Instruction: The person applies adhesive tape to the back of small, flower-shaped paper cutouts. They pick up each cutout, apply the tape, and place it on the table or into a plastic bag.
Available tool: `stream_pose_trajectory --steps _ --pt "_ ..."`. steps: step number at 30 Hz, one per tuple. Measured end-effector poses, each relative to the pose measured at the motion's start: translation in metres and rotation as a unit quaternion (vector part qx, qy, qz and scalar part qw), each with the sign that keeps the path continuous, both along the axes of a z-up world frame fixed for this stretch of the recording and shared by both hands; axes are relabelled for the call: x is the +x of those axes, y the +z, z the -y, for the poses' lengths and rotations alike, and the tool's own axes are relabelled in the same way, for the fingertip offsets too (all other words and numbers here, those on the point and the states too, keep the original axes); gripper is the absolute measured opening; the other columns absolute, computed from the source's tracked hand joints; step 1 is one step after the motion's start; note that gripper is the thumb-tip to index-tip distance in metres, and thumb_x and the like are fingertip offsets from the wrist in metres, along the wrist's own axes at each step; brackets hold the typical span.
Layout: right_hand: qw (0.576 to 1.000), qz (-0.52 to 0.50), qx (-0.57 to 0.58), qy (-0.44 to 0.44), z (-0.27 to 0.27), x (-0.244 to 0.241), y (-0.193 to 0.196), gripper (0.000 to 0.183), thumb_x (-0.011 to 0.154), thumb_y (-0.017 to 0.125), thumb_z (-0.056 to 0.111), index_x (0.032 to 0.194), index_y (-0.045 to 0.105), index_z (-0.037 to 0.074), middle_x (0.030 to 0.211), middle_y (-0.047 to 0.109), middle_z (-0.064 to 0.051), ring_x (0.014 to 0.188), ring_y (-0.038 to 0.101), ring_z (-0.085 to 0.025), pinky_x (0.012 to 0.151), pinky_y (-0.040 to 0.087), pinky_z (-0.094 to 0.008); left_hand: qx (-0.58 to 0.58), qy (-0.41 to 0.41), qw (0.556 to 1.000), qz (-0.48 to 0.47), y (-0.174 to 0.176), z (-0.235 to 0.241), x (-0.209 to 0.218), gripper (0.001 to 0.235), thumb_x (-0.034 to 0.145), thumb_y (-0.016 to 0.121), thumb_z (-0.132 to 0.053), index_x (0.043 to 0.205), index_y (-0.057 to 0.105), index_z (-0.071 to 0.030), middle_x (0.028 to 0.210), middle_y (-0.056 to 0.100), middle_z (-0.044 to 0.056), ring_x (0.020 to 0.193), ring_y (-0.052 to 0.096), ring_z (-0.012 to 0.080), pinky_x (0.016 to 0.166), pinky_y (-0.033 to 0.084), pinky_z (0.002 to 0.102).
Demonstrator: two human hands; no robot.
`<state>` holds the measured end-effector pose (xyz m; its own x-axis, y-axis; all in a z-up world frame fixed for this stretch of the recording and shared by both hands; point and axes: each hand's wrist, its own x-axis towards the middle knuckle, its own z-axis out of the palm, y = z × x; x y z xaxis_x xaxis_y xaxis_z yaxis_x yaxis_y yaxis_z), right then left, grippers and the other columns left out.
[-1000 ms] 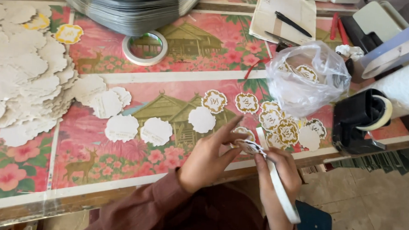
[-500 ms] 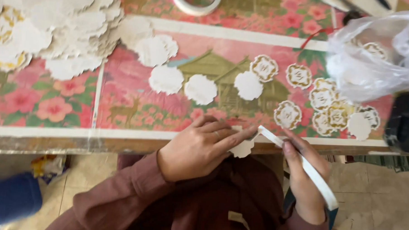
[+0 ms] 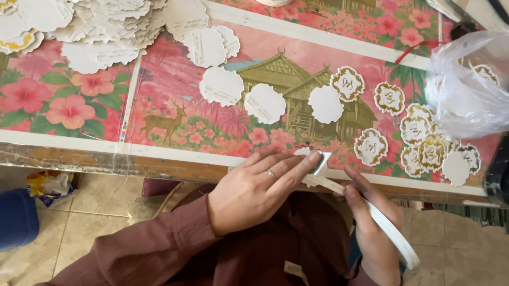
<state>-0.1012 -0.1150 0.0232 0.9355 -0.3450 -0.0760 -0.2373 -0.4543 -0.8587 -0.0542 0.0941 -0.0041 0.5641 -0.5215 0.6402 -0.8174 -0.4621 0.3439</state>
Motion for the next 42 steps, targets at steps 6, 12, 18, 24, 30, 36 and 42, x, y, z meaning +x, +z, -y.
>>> stream_pose_trajectory --steps 6,12,18,24,30,36,42 --pt "0.989 0.049 -0.061 0.128 -0.008 0.010 -0.003 0.030 0.089 0.057 0.014 0.116 0.065 0.006 0.108 0.071 -0.010 0.095 0.070 -0.016 0.083 0.056 -0.024 0.003 -0.045 0.999 -0.015 -0.007 -0.002 0.001 0.044 0.096 0.038 0.003 0.140 0.037 0.002 0.129 0.060 0.014 0.107 0.063 0.0255 0.099 0.048 0.038" --pt "0.963 0.120 -0.179 0.161 -0.007 0.009 -0.002 0.032 0.088 0.064 0.013 0.119 0.064 0.006 0.094 0.073 -0.008 0.084 0.069 -0.011 0.077 0.051 -0.025 0.082 -0.011 0.996 0.032 -0.011 -0.002 0.000 0.045 0.097 0.043 -0.008 0.142 0.041 -0.010 0.117 0.068 0.002 0.113 0.062 0.0153 0.094 0.043 0.036" --pt "0.943 0.144 -0.279 0.114 0.014 -0.002 0.000 0.027 0.088 0.069 0.010 0.114 0.066 0.004 0.101 0.070 -0.008 0.093 0.067 -0.016 0.088 0.050 -0.029 0.116 0.011 0.991 0.067 -0.009 0.004 -0.004 0.037 0.101 0.042 -0.014 0.138 0.048 -0.012 0.112 0.065 0.003 0.113 0.061 0.0209 0.097 0.044 0.042" --pt "0.882 0.213 -0.391 0.158 0.025 -0.004 -0.022 0.030 0.085 0.075 0.005 0.113 0.066 0.000 0.092 0.066 -0.013 0.080 0.059 -0.024 0.074 0.050 -0.036 0.176 0.074 0.978 0.088 -0.016 0.026 -0.019 0.048 0.100 0.055 -0.038 0.130 0.053 -0.001 0.118 0.055 0.014 0.111 0.057 0.0279 0.093 0.049 0.042" --pt "0.842 0.399 -0.265 0.248 0.032 -0.046 -0.011 0.017 0.081 0.066 0.010 0.097 0.062 0.006 0.083 0.067 -0.004 0.064 0.062 -0.014 0.067 0.051 -0.035 0.229 0.039 0.968 0.097 -0.016 0.028 -0.009 0.042 0.098 0.039 -0.013 0.140 0.043 -0.014 0.118 0.046 0.009 0.110 0.052 0.0272 0.092 0.045 0.039" --pt "0.933 0.267 -0.237 0.045 0.026 -0.035 -0.007 0.018 0.090 0.063 -0.002 0.105 0.063 -0.012 0.092 0.063 -0.022 0.078 0.060 -0.026 0.072 0.048 -0.031 0.091 -0.073 0.986 0.122 0.004 -0.004 -0.009 0.035 0.101 0.046 -0.001 0.135 0.050 -0.007 0.091 0.059 0.005 0.084 0.057 0.0180 0.077 0.050 0.031" --pt "0.863 0.268 -0.412 0.111 0.040 0.008 -0.024 0.024 0.092 0.071 0.006 0.114 0.068 -0.002 0.105 0.058 -0.018 0.099 0.055 -0.033 0.093 0.045 -0.045 0.098 0.110 0.976 0.158 0.013 -0.042 0.051 0.058 0.095 0.070 0.006 0.142 0.044 -0.013 0.089 0.062 -0.001 0.075 0.046 0.0153 0.057 0.042 0.031"
